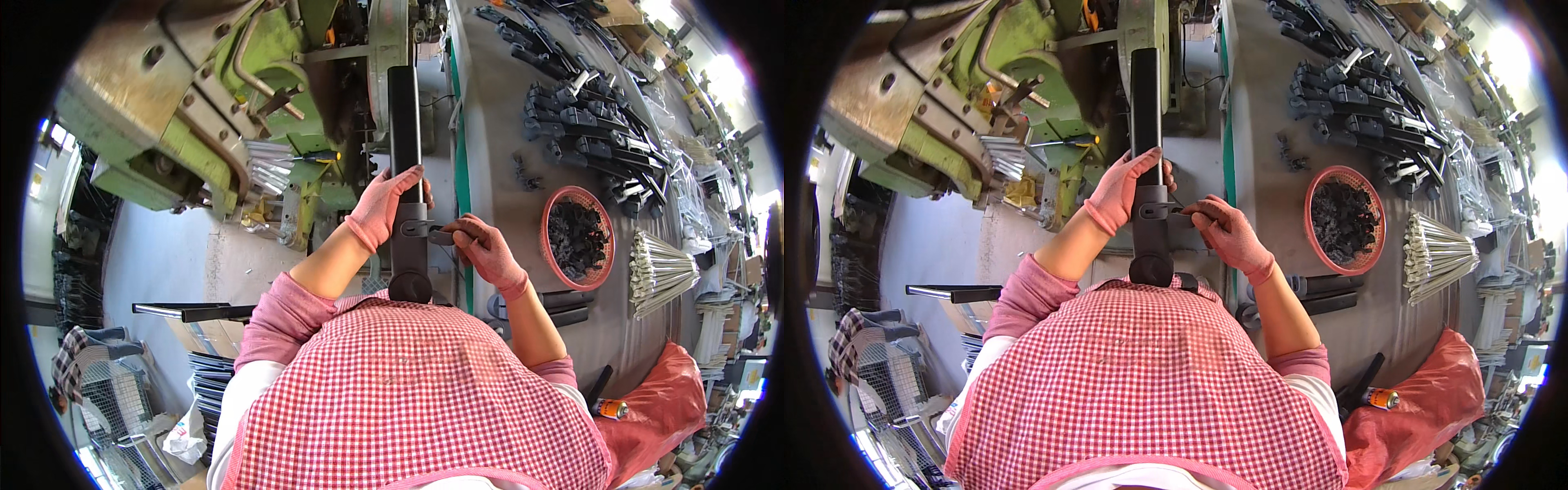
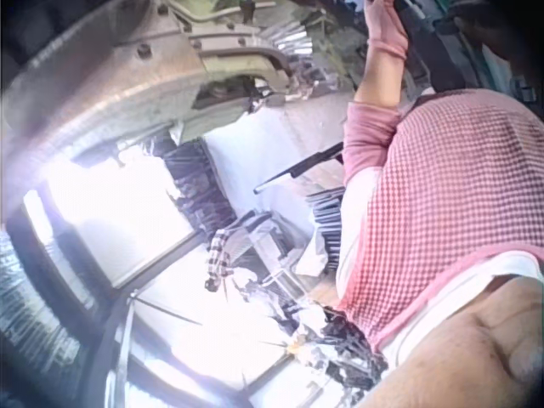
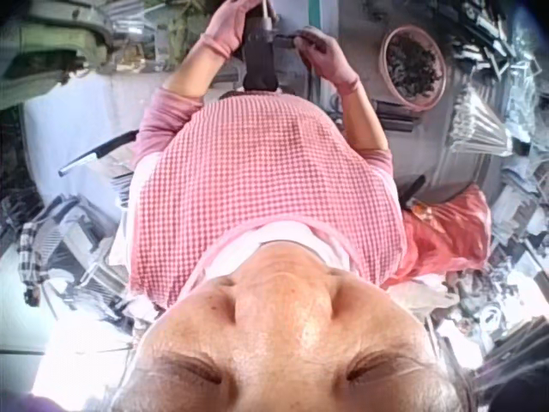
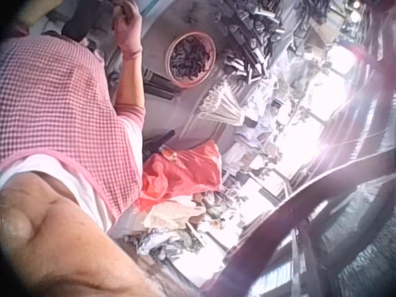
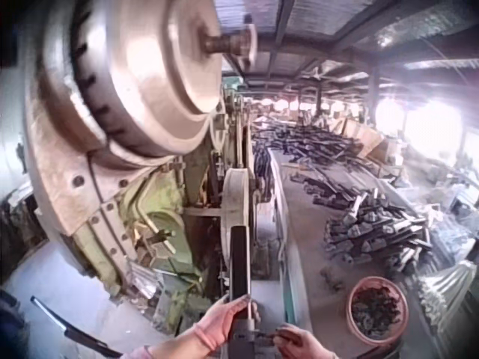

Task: The person repeatedly picks up a long metal rod and a small black plastic component, then presses the component onto the rod's end. The person continues this assembly cycle, placing finished units on the workbench and retrieving new rods and components from nearby piles.

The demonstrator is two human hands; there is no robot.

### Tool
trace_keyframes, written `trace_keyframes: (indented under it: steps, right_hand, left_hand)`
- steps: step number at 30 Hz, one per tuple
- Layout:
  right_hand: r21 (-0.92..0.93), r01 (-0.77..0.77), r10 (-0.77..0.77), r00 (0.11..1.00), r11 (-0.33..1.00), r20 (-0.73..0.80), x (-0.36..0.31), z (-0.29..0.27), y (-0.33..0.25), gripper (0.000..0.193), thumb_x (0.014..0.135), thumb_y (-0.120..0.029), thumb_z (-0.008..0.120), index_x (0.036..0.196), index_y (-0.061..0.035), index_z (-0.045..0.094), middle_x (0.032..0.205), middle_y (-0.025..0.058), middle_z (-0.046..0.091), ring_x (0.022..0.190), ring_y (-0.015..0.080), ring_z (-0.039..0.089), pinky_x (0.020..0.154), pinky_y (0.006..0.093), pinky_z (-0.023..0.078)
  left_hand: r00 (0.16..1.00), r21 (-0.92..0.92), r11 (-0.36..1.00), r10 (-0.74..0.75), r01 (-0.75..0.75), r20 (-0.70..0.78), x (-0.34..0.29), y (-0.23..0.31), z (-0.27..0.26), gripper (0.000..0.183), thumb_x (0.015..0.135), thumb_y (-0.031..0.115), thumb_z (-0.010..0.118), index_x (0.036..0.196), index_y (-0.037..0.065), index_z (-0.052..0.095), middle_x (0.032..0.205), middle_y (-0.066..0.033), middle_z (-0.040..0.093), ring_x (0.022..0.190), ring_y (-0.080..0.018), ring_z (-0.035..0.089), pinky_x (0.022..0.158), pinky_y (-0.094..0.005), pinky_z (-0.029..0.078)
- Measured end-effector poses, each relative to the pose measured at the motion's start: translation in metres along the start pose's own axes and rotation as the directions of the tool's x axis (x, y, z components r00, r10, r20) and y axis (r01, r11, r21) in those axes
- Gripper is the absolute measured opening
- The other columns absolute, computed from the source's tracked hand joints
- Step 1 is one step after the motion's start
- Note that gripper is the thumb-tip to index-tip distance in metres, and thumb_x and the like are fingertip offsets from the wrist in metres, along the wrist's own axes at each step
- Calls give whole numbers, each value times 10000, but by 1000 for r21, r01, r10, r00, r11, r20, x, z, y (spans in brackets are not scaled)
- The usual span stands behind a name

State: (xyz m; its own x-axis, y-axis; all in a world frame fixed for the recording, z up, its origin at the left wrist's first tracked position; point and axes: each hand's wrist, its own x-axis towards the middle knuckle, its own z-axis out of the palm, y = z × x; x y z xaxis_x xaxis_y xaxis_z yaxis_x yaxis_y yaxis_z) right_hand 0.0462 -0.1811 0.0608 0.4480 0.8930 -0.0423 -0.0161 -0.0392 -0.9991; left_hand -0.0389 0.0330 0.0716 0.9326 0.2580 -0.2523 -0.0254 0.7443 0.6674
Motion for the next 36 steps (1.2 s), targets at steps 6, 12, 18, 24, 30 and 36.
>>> trace_keyframes:
  steps: [6,12,18,24,30,36]
  right_hand:
    - [247,-110,150,977,963,-149,1,40,-17,165,972,-149,626,1024,5,653,787,0,561,615,55,507,512,231,411]
    - [2,-188,178,925,982,-336,17,89,-6,355,888,-242,718,1094,39,645,987,136,674,804,198,660,686,307,527]
    - [-664,-156,118,988,732,-102,39,139,-11,741,691,-425,844,1188,39,551,1167,207,614,1086,328,610,927,403,495]
    - [-410,-262,317,946,874,73,99,187,-8,514,705,-232,851,1088,20,618,982,77,674,901,127,636,805,292,525]
    - [85,-344,303,901,935,312,171,236,-12,463,775,-256,794,1099,-1,584,885,86,628,719,199,673,611,337,581]
    - [28,-516,478,812,856,334,193,251,-29,351,803,-257,767,1009,-13,620,831,99,645,697,208,682,607,345,589]
  left_hand:
    - [996,-102,992,-61,67,59,-19,-1,-9,228,935,246,685,957,63,551,802,-78,644,726,-242,664,624,-366,564]
    - [990,-158,984,57,-78,-132,-29,0,-39,230,912,189,709,978,81,518,818,-65,613,696,-211,619,602,-358,539]
    - [854,-187,919,228,-348,-468,-48,-6,-79,223,912,116,679,1022,96,486,796,-59,597,676,-195,596,599,-357,517]
    - [804,-71,915,310,-398,-507,-98,21,-131,225,974,170,582,1166,70,526,1059,-44,618,962,-170,607,828,-333,511]
    - [727,-95,859,360,-502,-584,-162,38,-180,219,972,128,571,1171,44,613,1049,-62,672,908,-156,654,791,-284,541]
    - [737,45,851,479,-523,-477,-165,62,-206,241,987,173,559,1172,27,610,1044,-44,674,905,-141,647,789,-279,527]
